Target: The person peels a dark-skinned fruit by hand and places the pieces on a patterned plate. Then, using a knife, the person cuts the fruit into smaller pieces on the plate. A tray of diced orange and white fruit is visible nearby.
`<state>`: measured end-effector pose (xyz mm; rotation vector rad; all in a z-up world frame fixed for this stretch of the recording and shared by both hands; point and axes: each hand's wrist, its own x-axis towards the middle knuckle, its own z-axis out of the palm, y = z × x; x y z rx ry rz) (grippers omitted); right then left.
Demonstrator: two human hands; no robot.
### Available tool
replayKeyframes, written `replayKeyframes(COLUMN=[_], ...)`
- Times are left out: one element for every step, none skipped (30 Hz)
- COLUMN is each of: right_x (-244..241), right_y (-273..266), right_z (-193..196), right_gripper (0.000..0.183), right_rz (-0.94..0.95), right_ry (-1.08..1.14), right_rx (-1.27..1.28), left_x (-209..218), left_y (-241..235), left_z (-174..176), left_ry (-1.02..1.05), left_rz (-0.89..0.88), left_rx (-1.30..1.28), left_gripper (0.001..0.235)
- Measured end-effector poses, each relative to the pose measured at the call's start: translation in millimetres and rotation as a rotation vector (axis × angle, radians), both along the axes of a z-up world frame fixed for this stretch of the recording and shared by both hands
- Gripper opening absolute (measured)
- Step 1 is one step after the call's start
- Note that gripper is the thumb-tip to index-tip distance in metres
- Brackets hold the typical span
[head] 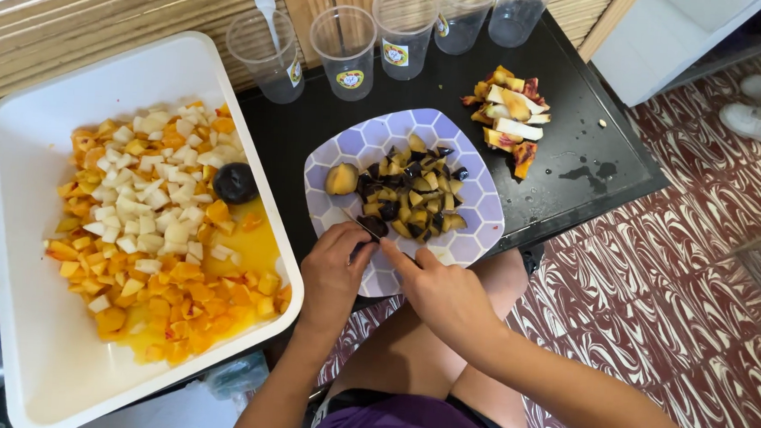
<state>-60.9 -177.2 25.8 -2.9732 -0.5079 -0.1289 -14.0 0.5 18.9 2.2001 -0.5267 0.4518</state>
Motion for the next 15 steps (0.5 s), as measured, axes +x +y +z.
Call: replayKeyframes(right_x=[1.4,1.6,1.8,-4.7,-11.1,-19.2,-27.4,-35.3,-43.6,-48.8,-54.2,-57.9,-59.5,-62.2,-64.9], right_y=[0.8,2.0,3.5,-1.6,-6.8,-12.6,-20.6,-29.2,-38.2,-44.0,-50.2,-56.5,-61.1,-65.9,-71.0], right_z=[-0.9,-2.5,-4.3,2.3,8.6,14.4,20.0,25.8,31.8,36.4,41.2,46.4,49.2,51.9,54.5], right_gripper=[0.063,0.061,0.059,0.059,0.062,0.065,0.065,0.063,0.06,0.06,0.058,0.057,0.057,0.056,0.056], right_rz=[-0.001,-0.003,-0.004,-0.003,-0.027,-0.054,-0.056,-0.045,-0.034,-0.036,-0.067,-0.098,-0.1,-0.173,-0.246], right_ry=[-0.007,-0.015,-0.022,-0.026,0.056,0.142,0.143,0.126,0.109,0.108,0.118,0.124,0.118,0.182,0.246], right_rx=[-0.002,0.005,0.012,0.011,0.007,0.002,-0.001,-0.019,-0.037,-0.037,0.015,0.068,0.069,0.09,0.112], left_x=[0.8,-0.1,-0.8,0.1,1.2,0.9,1.3,1.8,1.9,1.4,0.7,2.1,2.5,1.3,0.0], left_y=[-0.7,-0.8,-0.7,-0.5,-0.3,-0.9,0.6,1.5,1.9,2.2,2.1,1.9,1.5,0.9,0.2], left_z=[1.1,1.3,1.3,-1.9,-5.4,-10.0,-10.2,-10.3,-10.3,-10.5,-10.5,-9.6,-4.2,0.4,5.0], left_ry=[-0.007,0.013,0.033,0.029,0.021,0.018,0.019,0.045,0.071,0.07,0.04,0.005,-0.001,-0.006,-0.012], left_rz=[-0.001,-0.002,-0.003,-0.002,0.024,0.048,0.046,0.046,0.046,0.043,0.011,-0.022,-0.024,-0.027,-0.029], left_rx=[-0.002,-0.012,-0.022,-0.023,0.003,0.027,0.025,0.045,0.066,0.066,0.084,0.103,0.103,0.176,0.249], left_gripper=[0.014,0.013,0.012,0.012,0.014,0.017,0.017,0.023,0.029,0.029,0.038,0.048,0.048,0.047,0.051])
